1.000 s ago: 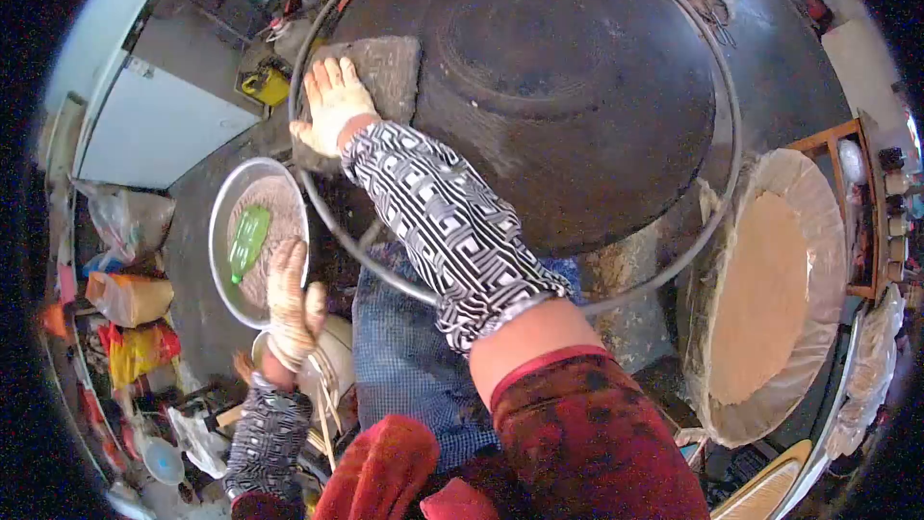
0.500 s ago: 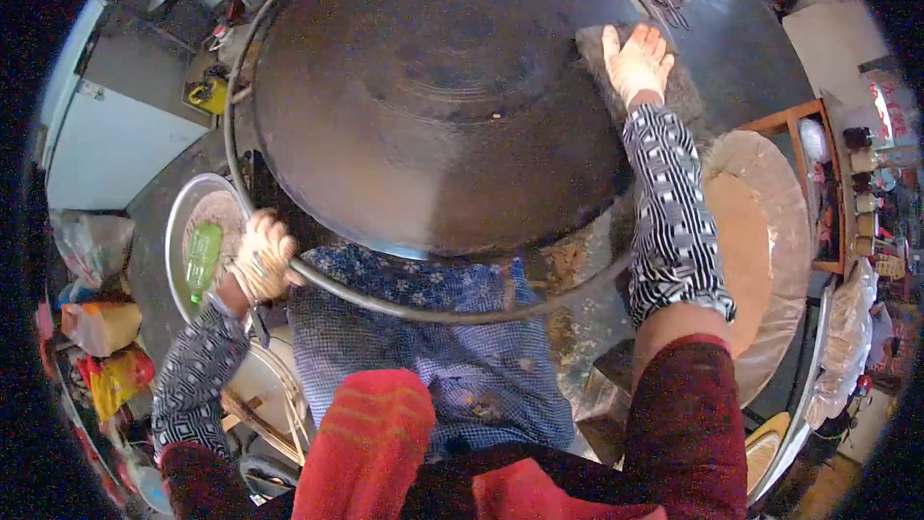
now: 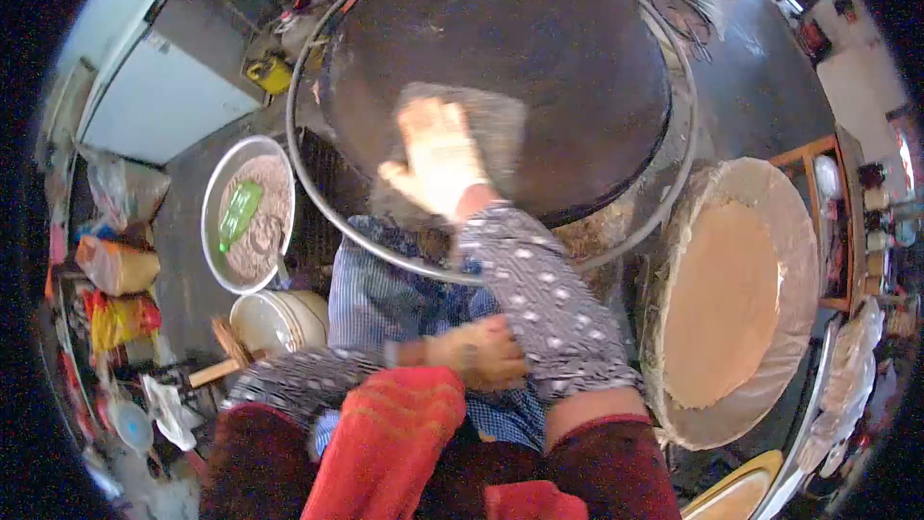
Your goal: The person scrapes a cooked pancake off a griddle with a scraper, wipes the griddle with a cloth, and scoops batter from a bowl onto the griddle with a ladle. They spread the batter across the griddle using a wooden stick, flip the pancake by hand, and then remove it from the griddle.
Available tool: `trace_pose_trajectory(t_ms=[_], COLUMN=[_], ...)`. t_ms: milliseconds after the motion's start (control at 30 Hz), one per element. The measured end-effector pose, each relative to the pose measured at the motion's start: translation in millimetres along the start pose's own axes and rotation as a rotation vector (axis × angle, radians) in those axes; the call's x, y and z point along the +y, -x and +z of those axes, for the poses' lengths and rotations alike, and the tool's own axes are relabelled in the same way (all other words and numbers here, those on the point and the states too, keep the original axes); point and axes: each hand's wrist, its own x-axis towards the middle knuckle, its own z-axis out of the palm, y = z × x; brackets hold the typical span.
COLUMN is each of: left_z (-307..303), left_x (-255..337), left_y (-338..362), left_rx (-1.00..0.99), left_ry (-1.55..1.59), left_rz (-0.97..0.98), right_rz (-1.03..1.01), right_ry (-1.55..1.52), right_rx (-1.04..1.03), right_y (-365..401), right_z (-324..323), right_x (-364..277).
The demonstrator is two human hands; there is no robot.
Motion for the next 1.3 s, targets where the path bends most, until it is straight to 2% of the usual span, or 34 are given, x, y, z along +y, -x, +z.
trace_pose_trajectory(t_ms=[33, 67, 133, 167, 200, 300, 367, 400, 433, 467, 500, 533, 567, 633, 667, 700, 767, 800, 833, 900, 967, 1033, 1067, 1100, 1133, 1167, 1200, 1233, 1300], left_z=[10.3, -6.4, -72.7, -73.8, -69.6, -85.3, -81.9, -81.9, -83.3, -82.0, -80.1, -79.2, -78.6, -77.2, -76.7, -71.3, -71.6, -69.3, -60.8, -67.0, -101.5, -149.0, -172.3, -192.5, -209.3, -221.6, -222.2, -215.6, -197.8], left_x=[-16.8, -26.7, -21.1, -24.6, -24.7, -23.2, -22.3, -20.1, -19.1, -20.5, -21.9, -24.7, -26.2, -26.6, -25.5, -26.6, -23.5, -22.2, -25.0, -41.8, -74.3, -116.0, -131.9, -146.7, -162.3, -176.1, -188.3, -198.5, -194.0], left_y=[24.7, 58.8, 108.9, 148.6, 177.0, 198.5, 219.6, 224.1, 226.3, 225.6, 222.0, 216.9, 211.1, 199.2, 194.6, 196.8, 193.9, 193.8, 204.1, 221.9, 229.0, 225.9, 220.8, 217.1, 216.8, 219.9, 228.5, 231.6, 232.5], left_rx=[0.076, -0.123, -0.232, -0.029, 0.024, 0.006, 0.017, 0.045, 0.070, 0.062, 0.099, 0.136, 0.136, 0.109, 0.052, 0.125, 0.187, 0.255, 0.416, 0.479, 0.486, 0.394, 0.309, 0.225, 0.020, -0.185, -0.301, -0.283, -0.514], left_ry=[-0.025, -0.014, -0.101, -0.159, -0.190, -0.203, -0.181, -0.178, -0.183, -0.181, -0.165, -0.156, -0.156, -0.160, -0.154, -0.131, -0.130, -0.171, -0.165, -0.315, -0.398, -0.580, -0.632, -0.682, -0.698, -0.707, -0.685, -0.611, -0.604], left_rz=[0.014, -0.164, -0.460, -0.489, -0.600, -0.632, -0.700, -0.697, -0.690, -0.678, -0.664, -0.646, -0.636, -0.635, -0.665, -0.634, -0.713, -0.798, -0.821, -0.935, -0.977, -0.945, -0.922, -0.898, -0.831, -0.757, -0.630, -0.517, -0.554], right_rz=[-0.009, 0.089, 0.282, 0.369, 0.464, 0.696, 0.875, 0.857, 0.573, 0.440, 0.338, 0.200, 0.155, 0.090, 0.028, -0.036, -0.048, -0.037, -0.022, 0.046, 0.199, 0.364, 0.380, 0.419, 0.470, 0.504, 0.526, 0.547, 0.577], right_ry=[0.135, 0.138, 0.396, 0.521, 0.590, 0.786, 0.598, 0.419, 0.525, 0.514, 0.377, 0.392, 0.298, 0.088, 0.071, 0.060, 0.034, 0.051, 0.015, 0.058, 0.105, 0.225, 0.332, 0.357, 0.498, 0.488, 0.508, 0.528, 0.503], right_rx=[0.145, 0.105, 0.153, 0.206, 0.255, 0.392, 0.208, 0.079, 0.248, 0.303, 0.188, 0.226, 0.276, -0.031, 0.000, 0.029, -0.100, -0.104, -0.060, 0.030, 0.060, 0.189, 0.388, 0.380, 0.343, 0.248, 0.198, 0.145, 0.003], right_y=[14.1, 24.1, 44.3, 56.4, 66.5, 69.5, 21.4, -12.0, -27.0, -55.7, -81.2, -102.7, -120.3, -153.3, -161.7, -172.2, -189.2, -197.9, -207.5, -216.4, -218.4, -200.8, -190.9, -166.9, -143.9, -116.3, -86.6, -62.2, -24.4], right_z=[-0.2, -15.6, -24.5, -24.1, -23.2, -15.4, -35.3, -43.7, -3.0, 20.7, 29.4, 57.0, 73.5, 82.9, 102.2, 119.3, 123.2, 122.8, 128.9, 112.0, 76.0, 40.7, 44.2, 25.3, 6.7, -11.7, -26.2, -38.0, -55.8], right_x=[23.5, 45.8, 107.2, 147.2, 187.7, 274.4, 226.3, 182.5, 175.7, 142.3, 97.4, 63.4, 23.8, -35.4, -53.2, -61.3, -61.6, -51.8, -34.9, 10.2, 73.9, 148.2, 203.0, 242.2, 279.2, 315.0, 340.5, 358.4, 372.8])
